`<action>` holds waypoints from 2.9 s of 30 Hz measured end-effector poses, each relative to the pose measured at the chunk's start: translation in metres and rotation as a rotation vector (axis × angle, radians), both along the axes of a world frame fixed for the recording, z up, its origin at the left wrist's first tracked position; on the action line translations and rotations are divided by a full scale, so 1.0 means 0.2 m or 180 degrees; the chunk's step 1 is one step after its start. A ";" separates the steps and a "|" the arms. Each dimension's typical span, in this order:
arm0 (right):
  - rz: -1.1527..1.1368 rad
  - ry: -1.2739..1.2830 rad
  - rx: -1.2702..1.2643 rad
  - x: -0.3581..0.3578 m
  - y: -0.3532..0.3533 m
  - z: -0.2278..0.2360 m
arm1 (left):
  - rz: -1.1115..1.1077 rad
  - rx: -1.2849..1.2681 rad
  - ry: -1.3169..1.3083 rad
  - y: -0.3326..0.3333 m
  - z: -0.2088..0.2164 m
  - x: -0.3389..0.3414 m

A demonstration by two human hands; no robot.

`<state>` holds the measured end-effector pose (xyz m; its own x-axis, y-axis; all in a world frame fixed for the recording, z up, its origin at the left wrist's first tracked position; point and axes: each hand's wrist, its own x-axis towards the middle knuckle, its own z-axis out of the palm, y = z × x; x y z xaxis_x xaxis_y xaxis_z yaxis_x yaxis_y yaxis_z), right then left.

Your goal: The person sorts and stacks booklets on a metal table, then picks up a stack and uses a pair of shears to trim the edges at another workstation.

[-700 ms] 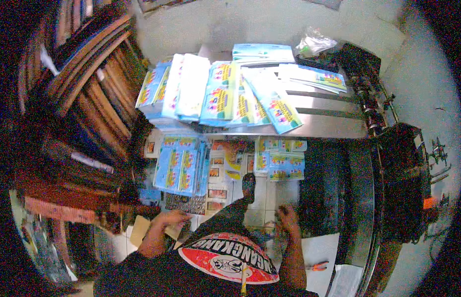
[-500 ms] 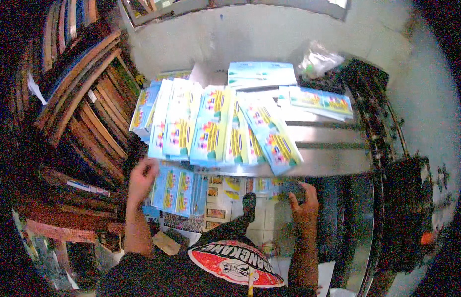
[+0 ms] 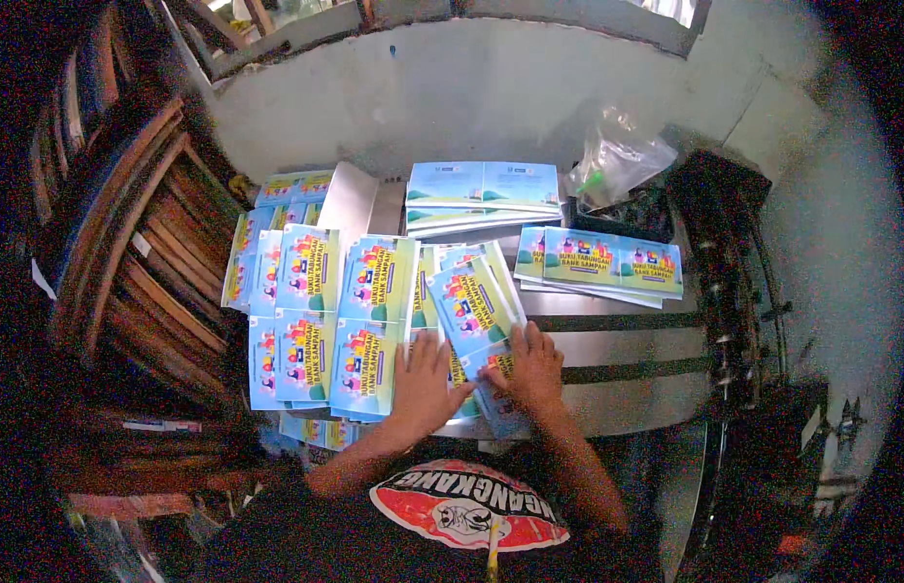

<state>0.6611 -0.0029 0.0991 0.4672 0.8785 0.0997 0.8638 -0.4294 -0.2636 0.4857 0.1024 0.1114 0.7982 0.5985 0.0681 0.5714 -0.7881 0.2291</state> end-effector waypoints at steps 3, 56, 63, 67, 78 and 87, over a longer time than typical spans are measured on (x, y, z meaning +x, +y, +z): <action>0.0031 0.0719 0.0344 0.08 0.05 -0.06 | 0.0057 -0.0087 -0.0260 -0.11 -0.01 0.08; -0.0019 0.4272 0.0836 0.37 0.11 -0.19 | 0.2042 -0.0516 -0.2157 0.37 0.71 -0.40; -0.0417 0.6371 0.0970 0.39 0.14 -0.13 | 0.1680 -0.1519 -0.1628 0.04 0.58 0.17; 0.0239 0.4962 0.0716 0.46 0.13 -0.22 | 0.1766 -0.1502 -0.1656 0.06 0.34 0.25; -0.0324 0.5366 0.1009 0.43 0.10 -0.17 | 0.1910 -0.1356 -0.1557 0.09 0.81 0.21; 0.0458 0.6769 0.1154 0.41 0.08 0.00 | 0.1437 -0.2041 -0.1668 -0.06 0.47 0.38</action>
